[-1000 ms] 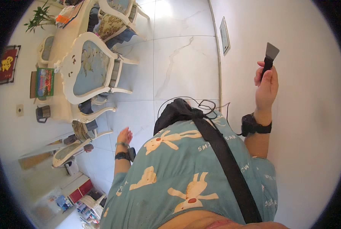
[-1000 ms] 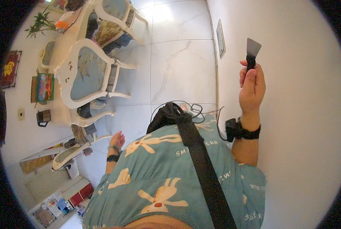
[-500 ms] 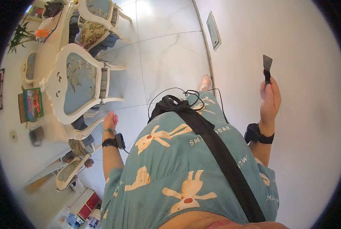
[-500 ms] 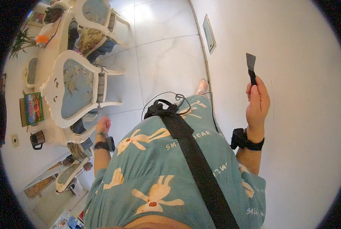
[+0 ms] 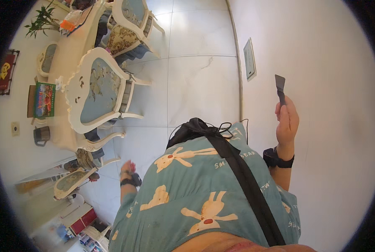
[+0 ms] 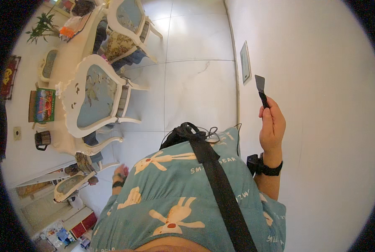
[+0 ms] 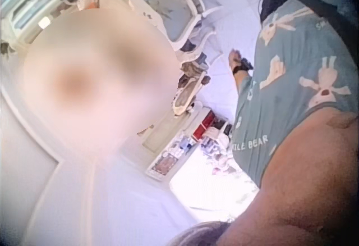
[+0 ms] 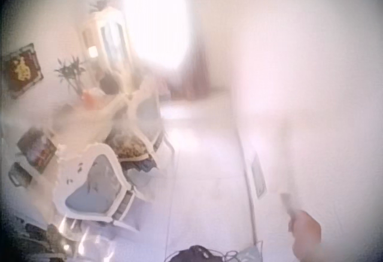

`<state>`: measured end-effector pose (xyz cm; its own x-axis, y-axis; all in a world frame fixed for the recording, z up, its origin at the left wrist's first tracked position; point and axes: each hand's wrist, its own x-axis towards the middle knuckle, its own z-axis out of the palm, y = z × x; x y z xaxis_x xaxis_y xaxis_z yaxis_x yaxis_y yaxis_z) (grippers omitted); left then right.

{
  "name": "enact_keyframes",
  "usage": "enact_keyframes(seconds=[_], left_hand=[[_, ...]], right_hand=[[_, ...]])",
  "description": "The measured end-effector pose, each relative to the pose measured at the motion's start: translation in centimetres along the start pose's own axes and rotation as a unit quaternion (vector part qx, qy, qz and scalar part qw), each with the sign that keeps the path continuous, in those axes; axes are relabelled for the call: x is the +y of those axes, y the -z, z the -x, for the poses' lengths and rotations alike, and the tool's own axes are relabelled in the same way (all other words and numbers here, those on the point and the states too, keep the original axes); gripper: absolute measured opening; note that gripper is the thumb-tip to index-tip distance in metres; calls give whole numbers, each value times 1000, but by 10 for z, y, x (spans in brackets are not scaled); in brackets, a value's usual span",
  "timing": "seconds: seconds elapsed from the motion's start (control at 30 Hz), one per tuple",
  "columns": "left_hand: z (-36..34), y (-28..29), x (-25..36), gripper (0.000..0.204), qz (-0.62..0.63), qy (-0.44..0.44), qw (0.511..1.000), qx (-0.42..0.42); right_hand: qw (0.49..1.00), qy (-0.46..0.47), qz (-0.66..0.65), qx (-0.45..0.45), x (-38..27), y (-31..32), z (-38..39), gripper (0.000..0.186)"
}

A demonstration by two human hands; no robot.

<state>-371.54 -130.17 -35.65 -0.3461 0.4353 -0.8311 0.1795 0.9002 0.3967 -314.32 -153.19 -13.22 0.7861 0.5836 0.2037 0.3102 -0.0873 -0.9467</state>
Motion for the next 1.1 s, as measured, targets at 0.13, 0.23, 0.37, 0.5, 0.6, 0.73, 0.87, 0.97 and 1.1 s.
enact_keyframes(seconds=[0.13,0.23,0.37,0.5,0.6,0.73,0.87,0.97,1.1], left_hand=[[-5,23,-34,19,35,67,996,50],[30,-28,0,18,28,24,999,22],[30,-98,57,21,17,-78,994,-78],[91,-188,122,25,15,-181,970,-162],[119,-230,149,27,-6,-182,965,-190],[115,-243,150,31,-12,-158,969,-189],[97,-226,127,31,-9,-97,990,-104],[55,-188,97,25,-6,-35,997,-69],[-52,-117,54,18,13,99,995,15]], right_hand=[[999,-15,-33,1,7,1,-22,27],[999,3,-44,-13,15,-1,-46,26],[998,37,-47,-31,22,-7,-94,26],[993,40,-106,-6,22,-9,-161,25],[988,66,-138,21,18,-17,-213,26],[974,138,-176,18,10,-27,-269,27],[973,181,-138,26,11,-31,-294,27],[982,157,-100,39,16,-33,-303,26],[988,131,-40,75,26,-28,-309,25]])
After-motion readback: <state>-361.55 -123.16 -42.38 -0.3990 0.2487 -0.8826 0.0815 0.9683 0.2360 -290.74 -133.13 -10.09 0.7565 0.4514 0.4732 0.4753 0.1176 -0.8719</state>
